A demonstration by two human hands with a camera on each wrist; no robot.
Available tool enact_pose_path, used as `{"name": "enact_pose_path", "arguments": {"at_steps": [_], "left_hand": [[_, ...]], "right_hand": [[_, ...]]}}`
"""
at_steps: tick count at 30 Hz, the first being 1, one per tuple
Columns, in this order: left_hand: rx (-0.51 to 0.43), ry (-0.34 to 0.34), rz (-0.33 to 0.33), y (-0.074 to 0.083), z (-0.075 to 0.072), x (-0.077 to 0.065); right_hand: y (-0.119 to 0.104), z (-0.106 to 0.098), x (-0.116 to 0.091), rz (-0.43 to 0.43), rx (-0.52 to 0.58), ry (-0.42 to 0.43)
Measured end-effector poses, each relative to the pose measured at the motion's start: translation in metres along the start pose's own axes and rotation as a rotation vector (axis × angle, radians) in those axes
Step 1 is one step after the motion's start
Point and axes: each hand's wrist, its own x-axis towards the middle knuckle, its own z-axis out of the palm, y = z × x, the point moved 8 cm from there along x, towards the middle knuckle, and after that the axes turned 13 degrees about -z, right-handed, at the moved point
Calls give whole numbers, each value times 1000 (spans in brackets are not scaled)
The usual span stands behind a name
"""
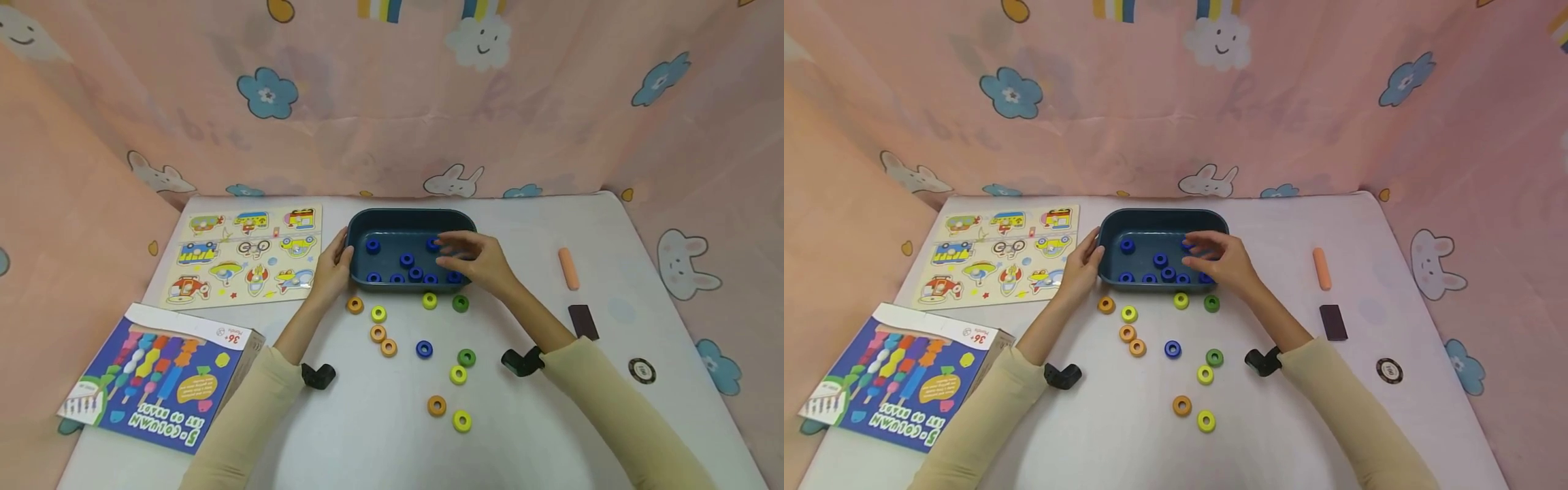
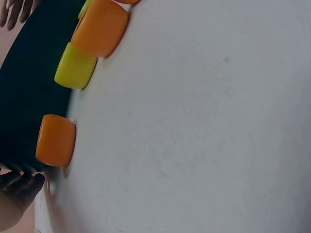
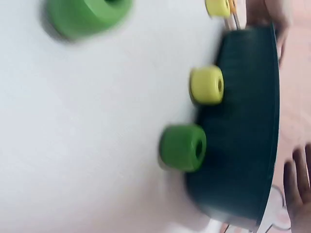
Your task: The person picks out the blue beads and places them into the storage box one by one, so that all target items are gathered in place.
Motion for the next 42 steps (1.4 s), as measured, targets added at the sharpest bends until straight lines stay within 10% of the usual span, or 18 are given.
{"name": "enact_pose_path", "arguments": {"at_steps": [10,21,42], "left_hand": [[10,29,19,-12,-1,10],[10,31,0,-13,0,10],[25,37,-9,-14,-2,10]], "right_hand": [[-7,49,-50,62,130,-217],[47,80,-100,178,27,-341],[41,68,-84,137,-14,-312]]}}
